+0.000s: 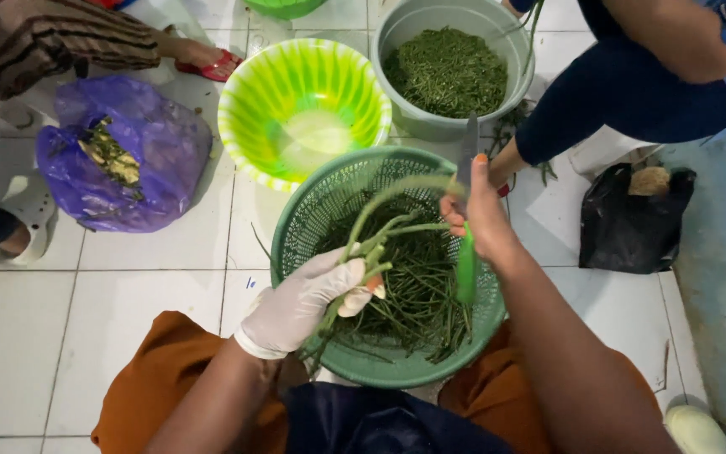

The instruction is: Trimming the ends of green beans using a knife and placing them into a collection basket.

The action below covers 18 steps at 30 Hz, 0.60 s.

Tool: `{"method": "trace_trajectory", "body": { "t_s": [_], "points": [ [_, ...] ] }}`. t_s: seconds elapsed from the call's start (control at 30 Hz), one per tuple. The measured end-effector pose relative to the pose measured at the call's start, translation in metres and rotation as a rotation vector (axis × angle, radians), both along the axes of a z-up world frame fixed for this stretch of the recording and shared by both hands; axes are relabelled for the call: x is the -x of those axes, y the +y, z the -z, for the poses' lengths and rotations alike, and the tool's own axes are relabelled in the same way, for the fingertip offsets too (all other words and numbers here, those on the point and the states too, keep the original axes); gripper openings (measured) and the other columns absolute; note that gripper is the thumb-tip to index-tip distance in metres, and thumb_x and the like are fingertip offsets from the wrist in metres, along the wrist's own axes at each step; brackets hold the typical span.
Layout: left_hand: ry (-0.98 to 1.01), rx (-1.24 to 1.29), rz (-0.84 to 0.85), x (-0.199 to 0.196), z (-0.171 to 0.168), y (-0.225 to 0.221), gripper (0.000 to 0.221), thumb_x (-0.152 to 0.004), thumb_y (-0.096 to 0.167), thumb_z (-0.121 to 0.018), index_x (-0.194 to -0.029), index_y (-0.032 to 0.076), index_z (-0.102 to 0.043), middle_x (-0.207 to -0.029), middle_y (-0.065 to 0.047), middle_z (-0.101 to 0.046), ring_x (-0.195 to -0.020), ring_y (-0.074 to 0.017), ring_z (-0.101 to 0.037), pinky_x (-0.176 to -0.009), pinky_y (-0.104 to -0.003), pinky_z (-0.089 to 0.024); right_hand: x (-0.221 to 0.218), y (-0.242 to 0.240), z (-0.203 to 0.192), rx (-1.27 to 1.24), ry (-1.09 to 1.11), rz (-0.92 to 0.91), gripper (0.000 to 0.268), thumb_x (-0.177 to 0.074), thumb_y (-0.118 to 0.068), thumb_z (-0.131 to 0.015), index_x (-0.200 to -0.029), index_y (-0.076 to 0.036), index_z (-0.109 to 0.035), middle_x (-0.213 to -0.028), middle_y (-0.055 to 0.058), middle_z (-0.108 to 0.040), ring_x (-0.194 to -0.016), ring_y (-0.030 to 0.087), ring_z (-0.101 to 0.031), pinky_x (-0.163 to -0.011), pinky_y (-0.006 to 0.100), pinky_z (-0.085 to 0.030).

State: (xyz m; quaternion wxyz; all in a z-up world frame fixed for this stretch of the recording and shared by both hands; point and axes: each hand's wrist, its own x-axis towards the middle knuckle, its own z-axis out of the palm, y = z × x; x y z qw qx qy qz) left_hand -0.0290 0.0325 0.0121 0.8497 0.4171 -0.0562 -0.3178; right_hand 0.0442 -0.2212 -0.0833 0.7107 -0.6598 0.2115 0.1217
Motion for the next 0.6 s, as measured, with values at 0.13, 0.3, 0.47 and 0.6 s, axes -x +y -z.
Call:
{"method": "trace_trajectory", "body": {
  "t_s": [0.13,0.3,0.47,0.6],
  "points": [
    [-0.061,-0.085,-0.006,-0.003,0.003,0.001,0.026,-0.095,0.01,-0.044,-0.114,-0.006,-0.054,-0.085,-0.015,-0.057,-0.062,-0.0132,-0.046,-0.057,-0.023,-0.042,0.016,-0.001,-0.016,0.128,0.11,-0.179,0.07,-0.091,-0.067,-0.016,-0.075,-0.005,-0.045,-0.049,0.013,-0.048,-0.032,0.015,-0.034,-0.021,0.026,-0.028],
    [0.045,-0.399,-0.063,-0.007,0.018,0.008,0.028,-0.09,0.012,-0.049,-0.114,0.0,-0.059,-0.086,-0.011,-0.064,-0.078,-0.0172,-0.062,-0.069,-0.025,-0.052,0.03,-0.002,-0.04,0.337,0.232,-0.515,0.087,-0.089,-0.067,-0.014,-0.121,0.004,-0.053,-0.063,0.02,-0.057,-0.041,0.022,-0.047,-0.028,0.034,-0.038],
    [0.099,-0.333,-0.159,-0.014,0.011,0.006,0.029,-0.086,0.006,-0.056,-0.113,-0.003,-0.059,-0.09,-0.016,-0.067,-0.084,-0.0222,-0.067,-0.079,-0.031,-0.054,0.04,-0.001,-0.062,0.171,0.158,-0.372,0.069,-0.096,-0.056,-0.016,-0.121,0.0,-0.048,-0.064,0.016,-0.049,-0.042,0.018,-0.035,-0.031,0.028,-0.029],
    [0.128,-0.142,-0.228,-0.034,0.046,0.004,0.027,-0.09,0.007,-0.051,-0.115,-0.001,-0.057,-0.101,-0.02,-0.064,-0.095,-0.0318,-0.065,-0.088,-0.046,-0.052,0.043,0.008,-0.067,0.047,-0.01,-0.405,0.056,-0.1,-0.044,-0.025,-0.118,0.0,-0.053,-0.078,0.014,-0.053,-0.044,0.012,-0.033,-0.032,0.025,-0.029]
  ]
}}
